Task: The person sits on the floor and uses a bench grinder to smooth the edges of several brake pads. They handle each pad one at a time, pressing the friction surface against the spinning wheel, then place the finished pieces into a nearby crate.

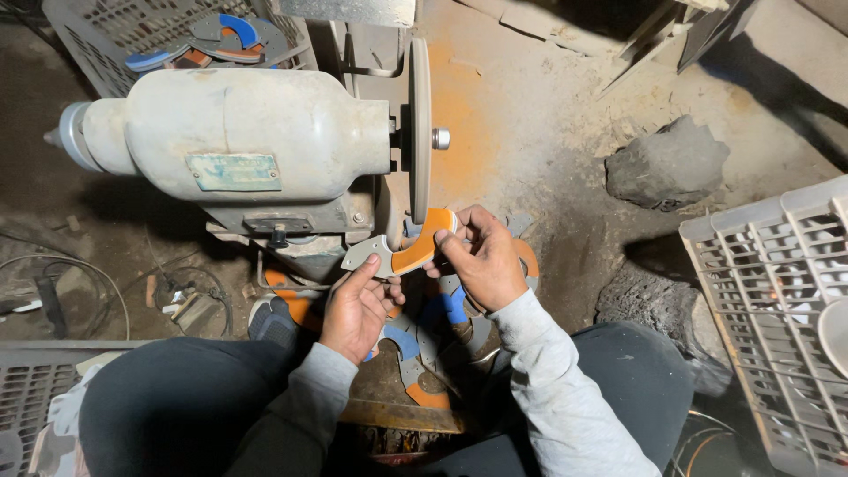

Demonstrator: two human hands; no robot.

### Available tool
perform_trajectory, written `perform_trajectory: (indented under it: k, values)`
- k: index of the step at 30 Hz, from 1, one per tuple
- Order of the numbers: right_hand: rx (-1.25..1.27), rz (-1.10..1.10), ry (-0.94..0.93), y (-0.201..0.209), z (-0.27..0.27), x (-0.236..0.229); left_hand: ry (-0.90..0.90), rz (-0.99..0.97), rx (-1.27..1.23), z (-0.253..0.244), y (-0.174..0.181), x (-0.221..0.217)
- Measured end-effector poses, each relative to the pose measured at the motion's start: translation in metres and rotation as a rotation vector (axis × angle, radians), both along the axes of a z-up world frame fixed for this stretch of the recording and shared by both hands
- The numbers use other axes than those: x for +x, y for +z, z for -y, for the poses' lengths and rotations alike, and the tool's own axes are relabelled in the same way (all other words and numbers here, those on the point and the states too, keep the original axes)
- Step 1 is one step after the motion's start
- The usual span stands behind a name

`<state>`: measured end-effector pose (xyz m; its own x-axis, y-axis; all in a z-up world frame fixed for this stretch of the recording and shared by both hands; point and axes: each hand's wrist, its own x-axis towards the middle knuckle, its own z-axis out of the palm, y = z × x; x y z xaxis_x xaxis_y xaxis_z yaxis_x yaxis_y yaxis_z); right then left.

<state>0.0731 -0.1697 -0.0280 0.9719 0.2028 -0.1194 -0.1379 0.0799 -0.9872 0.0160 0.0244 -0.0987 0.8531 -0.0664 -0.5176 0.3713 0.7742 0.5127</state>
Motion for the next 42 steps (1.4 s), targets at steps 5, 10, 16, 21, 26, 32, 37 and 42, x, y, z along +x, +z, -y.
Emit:
perform_trajectory:
  k: [5, 10, 16, 21, 26, 32, 37, 42]
  values:
    - [-0.033, 0.037, 0.007, 0.002, 0.001, 0.004, 0.009, -0.004, -0.002, 0.002, 0.0, 0.002]
    - [-0.025, 0.021, 0.024, 0.012, 0.0, 0.009, 0.01, -0.008, -0.021, 0.003, 0.003, 0.005]
    - [-0.149, 0.007, 0.015, 0.023, 0.003, 0.013, 0.0, 0.02, -0.036, 0.005, 0.005, 0.008]
    - [-0.225, 0.085, -0.009, 0.021, 0.005, 0.021, -0.008, 0.036, -0.051, 0.008, 0.009, 0.011]
    - [-0.137, 0.037, 0.0, 0.027, 0.008, 0.029, -0.002, 0.036, -0.074, 0.014, 0.014, 0.016]
    - [-0.156, -0.034, -0.032, 0.029, 0.011, 0.04, -0.003, 0.023, -0.084, 0.022, 0.011, 0.025]
    - [-0.1, -0.01, -0.029, 0.019, 0.009, 0.04, 0.011, -0.001, -0.068, 0.02, 0.005, 0.024]
    - [-0.081, -0.036, -0.006, 0.007, 0.004, 0.029, 0.019, -0.023, -0.06, 0.007, 0.0, 0.019]
